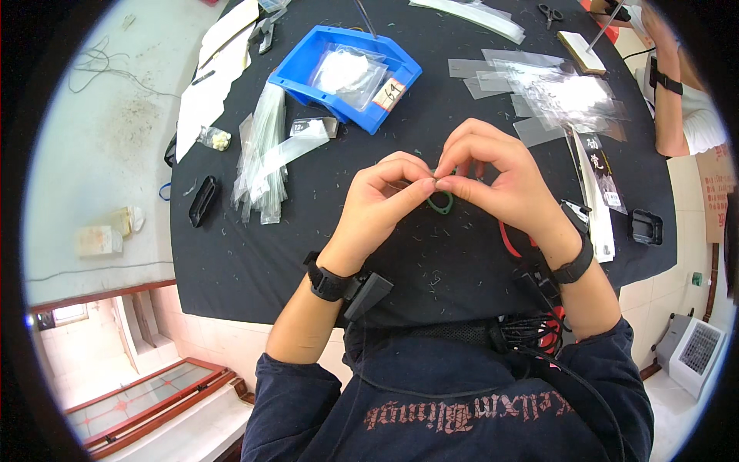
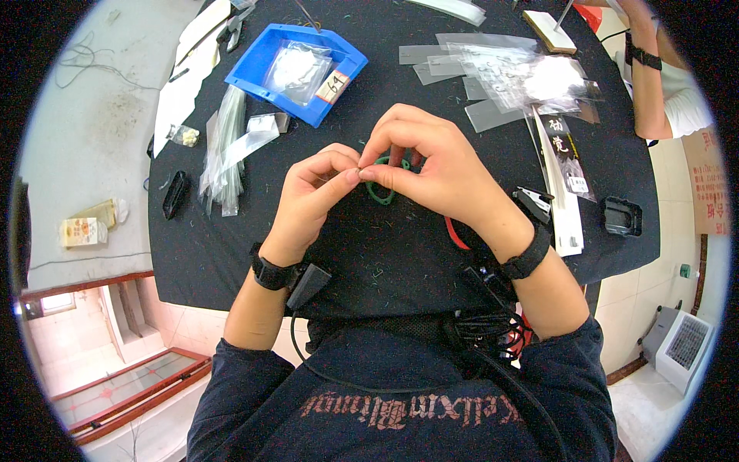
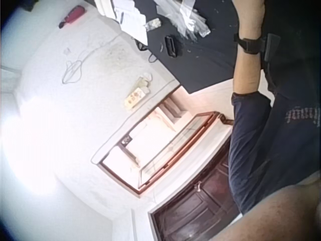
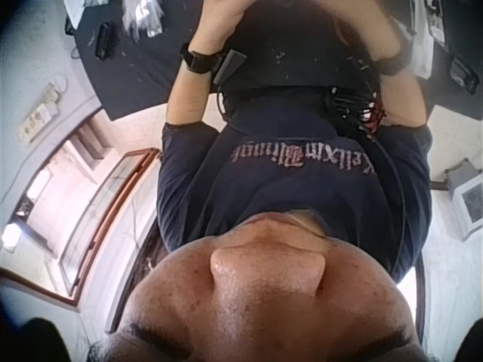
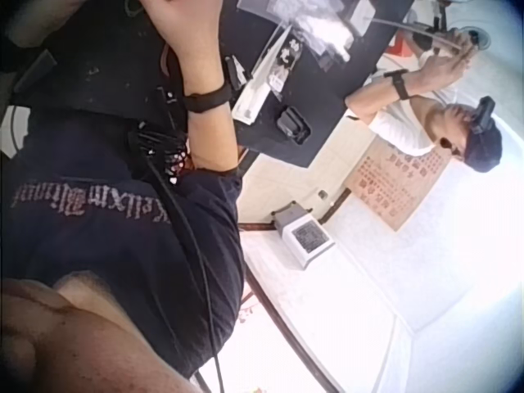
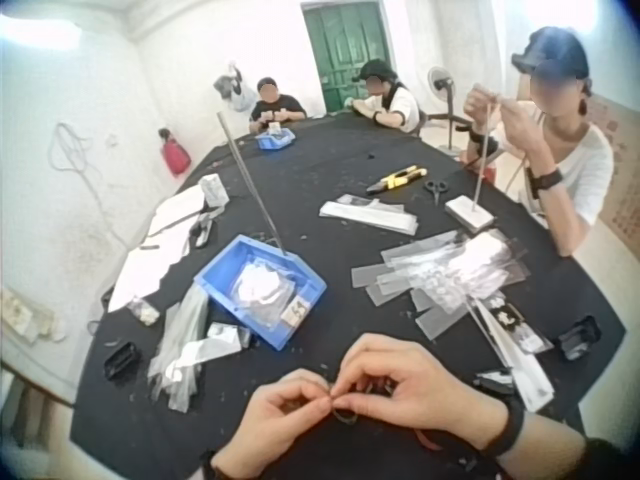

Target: Assembling small components of fishing tackle using pliers and scissors at a workstation.

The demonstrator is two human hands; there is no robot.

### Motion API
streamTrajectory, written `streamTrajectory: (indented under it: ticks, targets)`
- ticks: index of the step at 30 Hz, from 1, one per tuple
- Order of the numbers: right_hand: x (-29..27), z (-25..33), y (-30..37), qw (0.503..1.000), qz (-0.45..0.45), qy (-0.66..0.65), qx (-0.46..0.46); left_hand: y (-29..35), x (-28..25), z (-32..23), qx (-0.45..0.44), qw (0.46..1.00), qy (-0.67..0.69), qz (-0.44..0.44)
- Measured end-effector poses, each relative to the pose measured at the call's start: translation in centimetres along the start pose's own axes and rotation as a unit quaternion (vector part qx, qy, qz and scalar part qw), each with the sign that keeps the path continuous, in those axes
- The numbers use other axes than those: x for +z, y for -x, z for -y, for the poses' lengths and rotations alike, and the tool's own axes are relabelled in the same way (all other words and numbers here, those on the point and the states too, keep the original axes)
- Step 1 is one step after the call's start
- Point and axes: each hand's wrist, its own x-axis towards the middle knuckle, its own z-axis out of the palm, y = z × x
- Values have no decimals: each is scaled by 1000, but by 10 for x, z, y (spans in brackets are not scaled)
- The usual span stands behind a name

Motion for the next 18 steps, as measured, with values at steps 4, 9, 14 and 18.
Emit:
streamTrajectory:
  ticks: [4, 9, 14, 18]
  targets:
    - [1, 1, 0, 1000, -5, 1, 0, 0, 0, 0, -3, 1000, 2, -3]
    - [-1, 3, 0, 1000, 0, 17, -12, 0, 0, 0, 2, 1000, -4, 2]
    - [-2, 3, 0, 1000, -9, -12, -2, 0, 0, -3, 31, 998, -56, -11]
    - [-4, 2, -1, 999, -20, -28, -16, 0, 0, -4, 67, 989, -129, -36]
